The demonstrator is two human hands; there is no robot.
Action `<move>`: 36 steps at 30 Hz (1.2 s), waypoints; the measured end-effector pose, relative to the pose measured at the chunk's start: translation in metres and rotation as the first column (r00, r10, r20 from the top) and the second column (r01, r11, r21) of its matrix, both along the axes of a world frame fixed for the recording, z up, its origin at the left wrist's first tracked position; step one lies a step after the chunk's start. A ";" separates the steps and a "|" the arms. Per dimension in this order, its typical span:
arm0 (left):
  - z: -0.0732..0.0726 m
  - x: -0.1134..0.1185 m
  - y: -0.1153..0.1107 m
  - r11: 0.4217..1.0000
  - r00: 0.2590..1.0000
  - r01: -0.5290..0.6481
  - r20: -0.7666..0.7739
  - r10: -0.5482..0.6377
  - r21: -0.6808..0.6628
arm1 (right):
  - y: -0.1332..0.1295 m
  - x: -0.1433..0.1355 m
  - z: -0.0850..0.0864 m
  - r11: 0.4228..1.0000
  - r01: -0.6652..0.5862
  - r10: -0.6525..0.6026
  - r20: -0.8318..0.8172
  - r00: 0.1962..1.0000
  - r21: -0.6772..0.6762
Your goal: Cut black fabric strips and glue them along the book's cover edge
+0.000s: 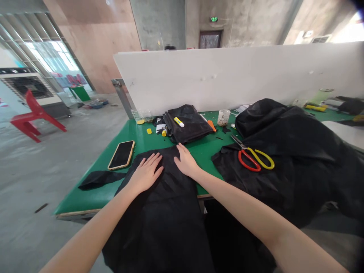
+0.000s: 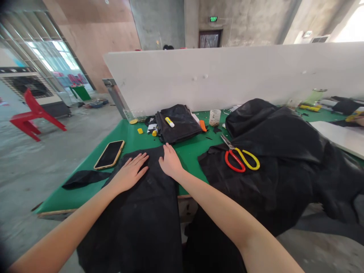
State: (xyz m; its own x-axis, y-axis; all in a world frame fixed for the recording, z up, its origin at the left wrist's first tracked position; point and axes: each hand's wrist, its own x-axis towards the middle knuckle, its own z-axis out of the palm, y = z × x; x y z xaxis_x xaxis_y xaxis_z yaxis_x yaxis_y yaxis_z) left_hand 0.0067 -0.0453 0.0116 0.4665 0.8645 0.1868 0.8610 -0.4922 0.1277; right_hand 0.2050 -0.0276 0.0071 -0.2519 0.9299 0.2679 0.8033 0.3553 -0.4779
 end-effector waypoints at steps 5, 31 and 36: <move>-0.003 -0.004 -0.001 1.000 1.000 -0.018 -0.022 0.018 0.014 | -0.041 0.012 -0.004 0.994 -0.041 0.041 -0.001 0.999 -0.103; 0.010 0.003 0.060 0.954 0.978 -0.150 -0.100 0.181 0.258 | 0.037 -0.016 0.005 0.979 0.028 -0.077 0.238 0.968 0.204; 0.005 0.000 0.064 0.942 0.979 -0.165 -0.067 0.192 0.291 | 0.047 -0.006 0.003 0.983 0.024 -0.051 0.143 0.988 0.180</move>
